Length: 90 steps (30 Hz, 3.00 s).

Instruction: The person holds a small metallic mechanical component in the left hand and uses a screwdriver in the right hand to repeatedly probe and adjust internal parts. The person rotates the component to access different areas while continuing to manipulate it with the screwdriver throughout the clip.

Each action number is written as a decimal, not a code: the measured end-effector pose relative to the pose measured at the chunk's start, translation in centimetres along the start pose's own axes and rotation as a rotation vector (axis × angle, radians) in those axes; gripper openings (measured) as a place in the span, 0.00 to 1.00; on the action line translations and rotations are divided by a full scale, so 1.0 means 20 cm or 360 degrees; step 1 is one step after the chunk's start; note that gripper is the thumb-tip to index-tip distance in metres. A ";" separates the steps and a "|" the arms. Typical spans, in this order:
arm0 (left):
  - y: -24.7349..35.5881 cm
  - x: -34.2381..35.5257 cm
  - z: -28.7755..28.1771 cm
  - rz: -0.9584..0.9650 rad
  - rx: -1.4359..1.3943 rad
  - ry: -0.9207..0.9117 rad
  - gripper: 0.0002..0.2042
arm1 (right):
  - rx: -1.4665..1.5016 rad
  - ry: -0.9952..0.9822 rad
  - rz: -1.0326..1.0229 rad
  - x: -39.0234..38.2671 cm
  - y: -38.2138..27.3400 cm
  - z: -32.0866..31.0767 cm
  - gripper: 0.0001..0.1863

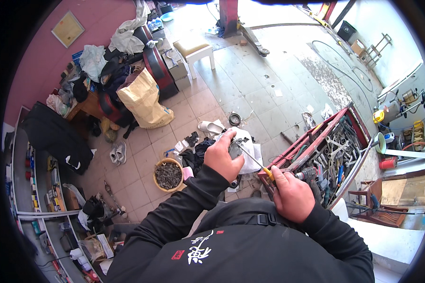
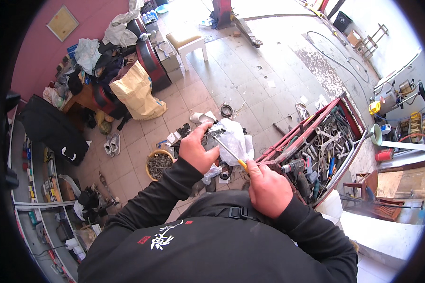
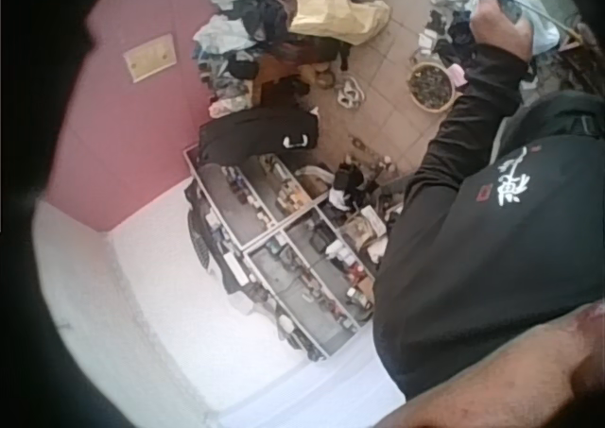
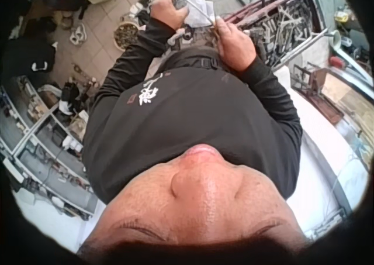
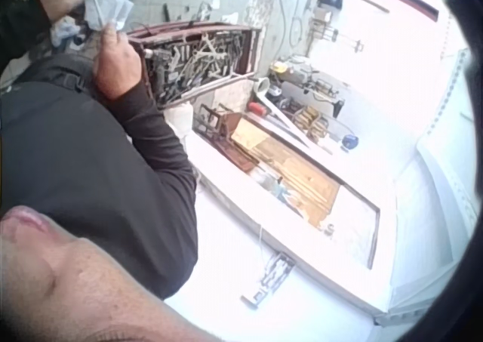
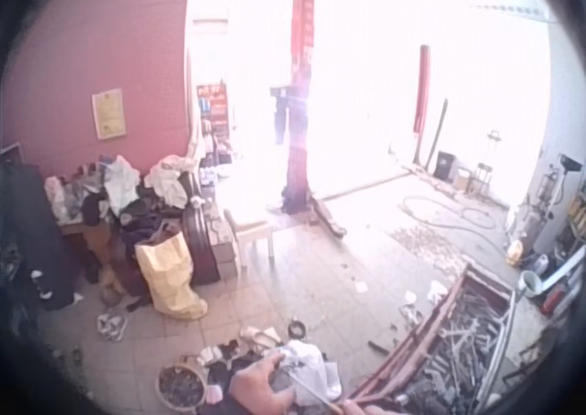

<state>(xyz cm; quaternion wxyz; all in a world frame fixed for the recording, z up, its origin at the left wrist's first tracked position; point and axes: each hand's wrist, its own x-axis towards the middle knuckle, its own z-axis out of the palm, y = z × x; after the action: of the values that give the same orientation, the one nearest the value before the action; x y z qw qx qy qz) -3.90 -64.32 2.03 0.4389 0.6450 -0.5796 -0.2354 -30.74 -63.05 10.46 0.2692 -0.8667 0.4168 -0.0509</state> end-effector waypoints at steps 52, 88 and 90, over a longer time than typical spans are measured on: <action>-0.17 -0.20 0.10 -0.1321 -0.2539 -0.0634 0.21 | 0.2263 -0.0002 0.0692 0.19 0.39 0.24 0.15; -1.91 -1.00 0.34 -0.0113 0.0314 -0.0202 0.25 | 0.1100 0.0437 0.0145 0.64 0.29 0.07 0.11; -1.84 -1.48 0.34 -0.1042 0.0171 -0.0735 0.27 | 0.1094 0.0449 0.0168 0.62 0.31 0.07 0.12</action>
<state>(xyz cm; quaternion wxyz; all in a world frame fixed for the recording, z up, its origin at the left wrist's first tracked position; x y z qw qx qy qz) 4.01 -40.20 -38.44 0.1647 0.7476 -0.4384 -0.4708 -26.62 -74.93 4.44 0.4866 -0.6876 0.4525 -0.2926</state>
